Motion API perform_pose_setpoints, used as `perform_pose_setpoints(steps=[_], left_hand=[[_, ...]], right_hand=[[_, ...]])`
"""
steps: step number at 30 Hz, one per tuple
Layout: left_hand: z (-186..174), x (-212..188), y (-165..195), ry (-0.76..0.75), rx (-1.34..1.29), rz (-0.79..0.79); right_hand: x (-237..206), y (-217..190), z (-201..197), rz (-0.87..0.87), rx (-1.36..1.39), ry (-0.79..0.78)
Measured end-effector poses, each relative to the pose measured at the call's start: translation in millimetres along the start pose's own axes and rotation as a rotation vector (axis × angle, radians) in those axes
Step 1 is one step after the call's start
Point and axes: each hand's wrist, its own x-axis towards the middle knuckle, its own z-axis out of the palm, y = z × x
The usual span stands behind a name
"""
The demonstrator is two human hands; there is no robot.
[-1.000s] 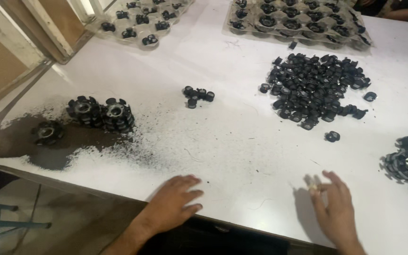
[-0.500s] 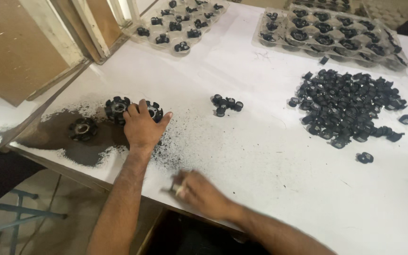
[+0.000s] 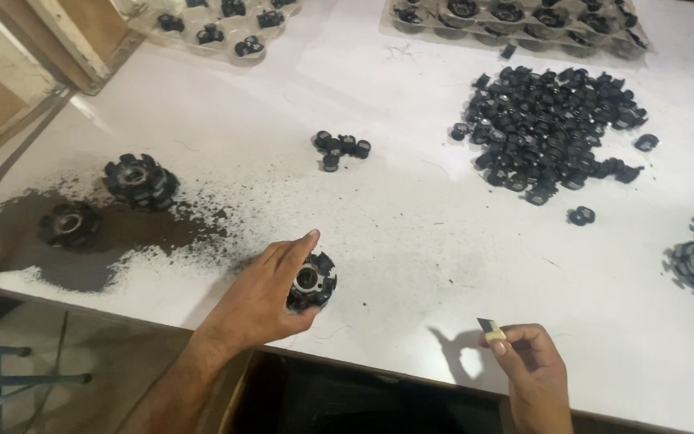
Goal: The person sits at a white workbench assembling omni wheels, pressing black rollers into the slots of wheel hubs one at a time and using a small hand tool to help seat them. Finished wheels are set aside on the table as more hubs and rollers are picked from piles.
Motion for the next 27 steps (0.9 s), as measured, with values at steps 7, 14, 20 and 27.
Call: perform_pose_setpoints(steps=[7, 14, 20, 27], left_hand=[[65, 21, 78, -0.155, -0.099, 0.325], [109, 28, 99, -0.141, -0.219, 0.244], [134, 19, 110, 0.014, -0.138, 0.029], [90, -7, 105, -0.105, 0.036, -0.024]], right_hand=[[-15, 6, 2, -0.165, -0.08, 0.145], [-32, 5, 17, -0.5, -0.483, 0.062], [-28, -14, 41, -0.663, -0.657, -0.035], [-27, -21, 44, -0.653, -0.715, -0.077]])
